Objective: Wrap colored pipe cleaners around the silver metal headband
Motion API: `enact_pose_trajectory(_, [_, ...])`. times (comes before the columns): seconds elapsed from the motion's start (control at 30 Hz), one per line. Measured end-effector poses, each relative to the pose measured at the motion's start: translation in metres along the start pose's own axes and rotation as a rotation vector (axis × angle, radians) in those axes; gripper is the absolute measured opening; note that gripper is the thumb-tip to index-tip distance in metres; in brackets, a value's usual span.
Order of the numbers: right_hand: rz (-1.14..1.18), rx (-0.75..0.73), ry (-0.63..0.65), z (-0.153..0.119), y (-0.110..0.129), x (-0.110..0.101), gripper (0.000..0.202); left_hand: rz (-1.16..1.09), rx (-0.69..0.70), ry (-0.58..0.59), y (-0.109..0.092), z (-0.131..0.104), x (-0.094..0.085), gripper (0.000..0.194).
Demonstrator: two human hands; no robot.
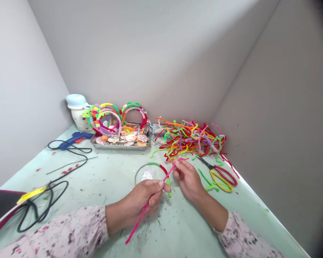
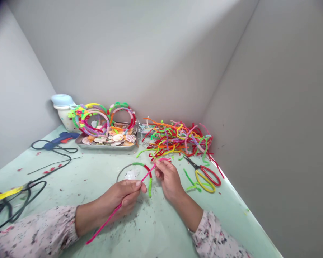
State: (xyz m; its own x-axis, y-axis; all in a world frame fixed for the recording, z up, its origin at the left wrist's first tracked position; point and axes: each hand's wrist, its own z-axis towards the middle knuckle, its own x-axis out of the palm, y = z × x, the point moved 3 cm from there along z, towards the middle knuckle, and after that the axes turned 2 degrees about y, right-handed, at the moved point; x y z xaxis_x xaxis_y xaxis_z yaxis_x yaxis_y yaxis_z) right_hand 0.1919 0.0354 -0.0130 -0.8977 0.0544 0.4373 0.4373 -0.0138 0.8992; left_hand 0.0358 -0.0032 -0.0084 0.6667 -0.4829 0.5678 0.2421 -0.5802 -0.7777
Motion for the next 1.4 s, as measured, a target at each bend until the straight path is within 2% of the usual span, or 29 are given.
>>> enact_pose_trajectory(0.33, [-0.073,-0.123,-0.160,0.003,0.005,-0.008,0.024,0.083,-0.003,-0.047,-0.001,-0.003,0.003,0.030])
enact_pose_trajectory(0.57, [-0.048,-0.164,-0.198,0.007,0.007,-0.013,0.023,0.042,-0.014,0.017,-0.005,-0.009,0.010,0.025])
enact_pose_trajectory(0.8, [-0.014,-0.193,-0.209,0.009,0.007,-0.017,0.020,0.041,-0.037,-0.029,-0.004,-0.008,0.010,0.025])
enact_pose_trajectory(1.13, [0.135,-0.142,-0.301,0.011,0.006,-0.019,0.019,0.030,-0.042,-0.025,-0.004,-0.008,0.011,0.024])
enact_pose_trajectory(1.4, [0.149,-0.120,-0.344,0.012,0.005,-0.020,0.017,0.029,-0.042,-0.010,-0.001,-0.008,0.013,0.026])
